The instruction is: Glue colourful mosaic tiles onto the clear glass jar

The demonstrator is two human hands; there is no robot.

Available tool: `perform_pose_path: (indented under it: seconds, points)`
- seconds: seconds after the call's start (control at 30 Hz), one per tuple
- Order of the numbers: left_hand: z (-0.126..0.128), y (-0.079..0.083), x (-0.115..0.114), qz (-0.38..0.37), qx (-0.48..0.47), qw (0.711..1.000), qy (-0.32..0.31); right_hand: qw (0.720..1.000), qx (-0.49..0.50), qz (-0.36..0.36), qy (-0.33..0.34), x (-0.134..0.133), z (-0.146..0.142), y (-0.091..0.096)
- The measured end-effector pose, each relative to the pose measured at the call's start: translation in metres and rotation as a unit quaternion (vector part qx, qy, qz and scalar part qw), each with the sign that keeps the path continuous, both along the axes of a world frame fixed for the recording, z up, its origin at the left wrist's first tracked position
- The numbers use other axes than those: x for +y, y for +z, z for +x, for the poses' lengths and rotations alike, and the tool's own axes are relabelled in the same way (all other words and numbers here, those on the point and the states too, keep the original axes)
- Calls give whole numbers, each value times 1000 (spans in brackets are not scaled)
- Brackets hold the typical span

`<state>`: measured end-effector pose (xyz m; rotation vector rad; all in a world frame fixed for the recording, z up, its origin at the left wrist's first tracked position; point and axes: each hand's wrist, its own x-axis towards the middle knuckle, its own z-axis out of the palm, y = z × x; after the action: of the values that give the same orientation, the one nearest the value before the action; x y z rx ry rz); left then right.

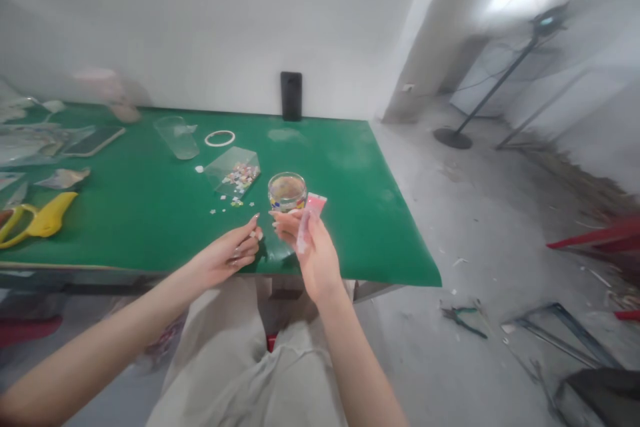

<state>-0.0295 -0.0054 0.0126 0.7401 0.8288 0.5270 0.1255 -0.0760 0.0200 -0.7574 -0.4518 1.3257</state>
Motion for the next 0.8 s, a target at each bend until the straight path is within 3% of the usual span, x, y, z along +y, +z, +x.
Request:
perform_pose_path:
  seconds: [0.13,0.33,0.5,0.6,0.7,0.8]
  points:
    - [4,-1,-2,12,-10,1000,8,997,-21,61,-33,-4,-1,2]
    - [16,-4,-7,73,-4,997,38,995,-53,37,-73,-2,-1,-2]
    - [28,-6,-9,94,-3,993,69,987,-113,66,-97,-1,-3,-7]
    - [35,-9,-11,115,2,989,93,975,-177,23,-133,-4,0,-10]
    - [41,-12,-13,140,11,982,125,945,-287,-35,-155,-8,6,-11]
    - [42,-13,-14,143,11,980,140,939,-304,-45,-155,-9,12,-11]
